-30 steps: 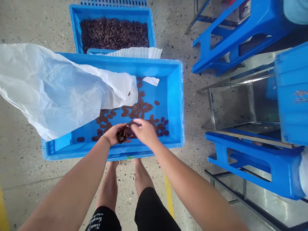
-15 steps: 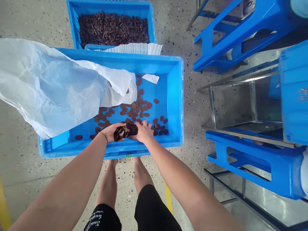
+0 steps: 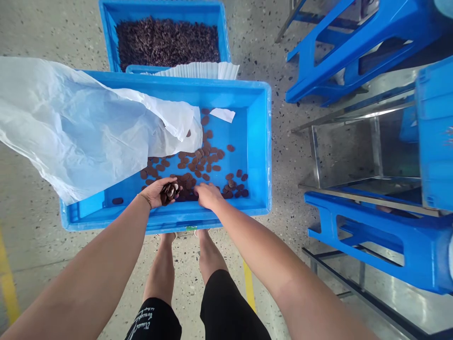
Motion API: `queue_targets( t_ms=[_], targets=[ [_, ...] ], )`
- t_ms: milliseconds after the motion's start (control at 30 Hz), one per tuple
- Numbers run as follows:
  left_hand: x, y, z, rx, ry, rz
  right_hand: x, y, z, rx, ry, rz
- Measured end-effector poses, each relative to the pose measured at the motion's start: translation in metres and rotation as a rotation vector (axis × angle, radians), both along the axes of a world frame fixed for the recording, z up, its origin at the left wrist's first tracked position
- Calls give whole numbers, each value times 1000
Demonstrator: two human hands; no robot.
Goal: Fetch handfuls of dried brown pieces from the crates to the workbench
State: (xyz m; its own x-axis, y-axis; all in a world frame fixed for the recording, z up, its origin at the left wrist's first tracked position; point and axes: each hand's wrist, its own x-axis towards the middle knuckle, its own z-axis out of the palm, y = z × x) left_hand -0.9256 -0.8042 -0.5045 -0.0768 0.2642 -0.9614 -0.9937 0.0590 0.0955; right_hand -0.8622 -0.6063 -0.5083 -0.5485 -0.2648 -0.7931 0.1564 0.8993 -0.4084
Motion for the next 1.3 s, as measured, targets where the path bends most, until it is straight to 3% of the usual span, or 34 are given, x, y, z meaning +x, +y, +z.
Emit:
queue_targets(
  t_ms=[200, 333, 467, 567, 733, 867, 1000, 1133, 1300],
  targets=[
    [-5, -5, 5, 74, 46, 103, -4, 16, -5, -117, -125, -123],
    [-5, 1, 9, 110, 73, 194, -5, 26, 1, -205, -210, -355],
    [1, 16, 8, 116, 77, 308, -9, 22, 24, -338, -197, -700],
    [6, 30, 7, 136, 66, 369, -15, 3, 47, -454, -137, -902],
    [9, 42, 6, 177, 52, 410, -21, -38, 86, -545, -34, -1021],
    [7, 35, 7, 198, 60, 417, -22, -36, 99, -505, 66, -959],
    [3, 15, 13, 180, 81, 433, -22, -11, 69, -219, 159, -793],
    [-4, -10, 19, 148, 119, 489, -18, -10, 31, -41, 190, -407],
    [-7, -33, 21, 115, 136, 530, -20, -44, 16, -131, 225, 95]
  ],
)
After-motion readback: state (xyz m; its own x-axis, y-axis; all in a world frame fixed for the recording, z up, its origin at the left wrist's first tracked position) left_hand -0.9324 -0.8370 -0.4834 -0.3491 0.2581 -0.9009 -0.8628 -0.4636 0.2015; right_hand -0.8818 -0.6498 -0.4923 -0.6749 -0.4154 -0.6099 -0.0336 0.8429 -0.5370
